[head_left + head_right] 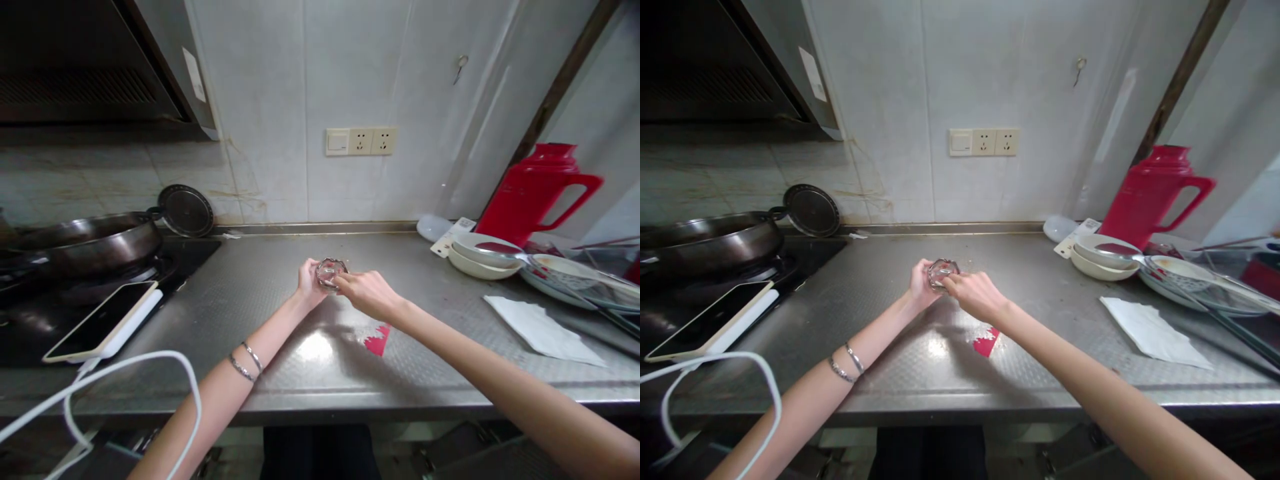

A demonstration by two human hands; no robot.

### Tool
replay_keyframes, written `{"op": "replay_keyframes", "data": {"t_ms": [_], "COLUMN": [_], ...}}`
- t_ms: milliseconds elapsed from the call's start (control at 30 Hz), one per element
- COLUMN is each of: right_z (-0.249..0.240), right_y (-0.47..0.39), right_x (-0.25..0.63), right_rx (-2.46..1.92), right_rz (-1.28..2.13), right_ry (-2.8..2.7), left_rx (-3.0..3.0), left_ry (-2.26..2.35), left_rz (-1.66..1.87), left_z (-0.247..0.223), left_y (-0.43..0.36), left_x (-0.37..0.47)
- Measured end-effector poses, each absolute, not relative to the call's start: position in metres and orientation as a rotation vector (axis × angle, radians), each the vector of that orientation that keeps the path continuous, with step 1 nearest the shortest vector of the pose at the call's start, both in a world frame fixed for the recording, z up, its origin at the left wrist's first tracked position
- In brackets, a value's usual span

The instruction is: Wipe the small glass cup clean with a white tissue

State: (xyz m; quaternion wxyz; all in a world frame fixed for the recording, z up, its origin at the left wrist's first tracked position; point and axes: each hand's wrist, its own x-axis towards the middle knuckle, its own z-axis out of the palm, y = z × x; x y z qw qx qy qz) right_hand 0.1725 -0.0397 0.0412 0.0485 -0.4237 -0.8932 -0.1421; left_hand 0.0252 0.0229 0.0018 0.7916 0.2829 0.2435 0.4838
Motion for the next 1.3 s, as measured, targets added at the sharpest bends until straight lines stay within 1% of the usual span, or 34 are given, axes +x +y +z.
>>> {"op": "replay_keyframes", "data": {"t_ms": [167, 233, 300, 433, 533, 733, 900, 1000, 1100, 1300], "right_z": [0.061, 0.065, 0.065, 0.058, 0.046, 0.020, 0.017, 0.022, 0.034, 0.070], "right_y": [-0.029, -0.023, -0.016, -0.010, -0.014, -0.041, -0.050, -0.048, -0.041, -0.029], "right_x": [0.189, 0.190, 0.191, 0.190, 0.183, 0.149, 0.133, 0.139, 0.155, 0.189], "right_rx": [-0.822, -0.733, -0.708, -0.752, -0.866, -1.343, -1.527, -1.528, -1.427, -1.076], "right_rz": [-0.584, -0.649, -0.692, -0.716, -0.686, -0.388, -0.224, -0.173, -0.129, -0.314], "right_ry": [-2.974, -3.016, -3.034, -2.947, -2.813, -2.467, -2.304, -2.340, -2.471, -2.910], "left_rx": [0.646, 0.649, 0.632, 0.577, 0.541, 0.557, 0.510, 0.456, 0.474, 0.538], "left_ry": [0.509, 0.510, 0.531, 0.616, 0.673, 0.642, 0.655, 0.627, 0.525, 0.492], "left_rz": [0.786, 0.716, 0.734, 0.937, 1.081, 1.156, 1.225, 1.232, 1.178, 0.921], "left_z": [0.003, 0.003, 0.001, 0.001, 0.005, 0.011, 0.010, 0.009, 0.008, 0.006], "left_y": [0.025, 0.025, 0.025, 0.026, 0.025, 0.018, 0.013, 0.014, 0.016, 0.020], "left_x": [0.012, 0.011, 0.013, 0.020, 0.023, 0.025, 0.026, 0.028, 0.027, 0.018]}}
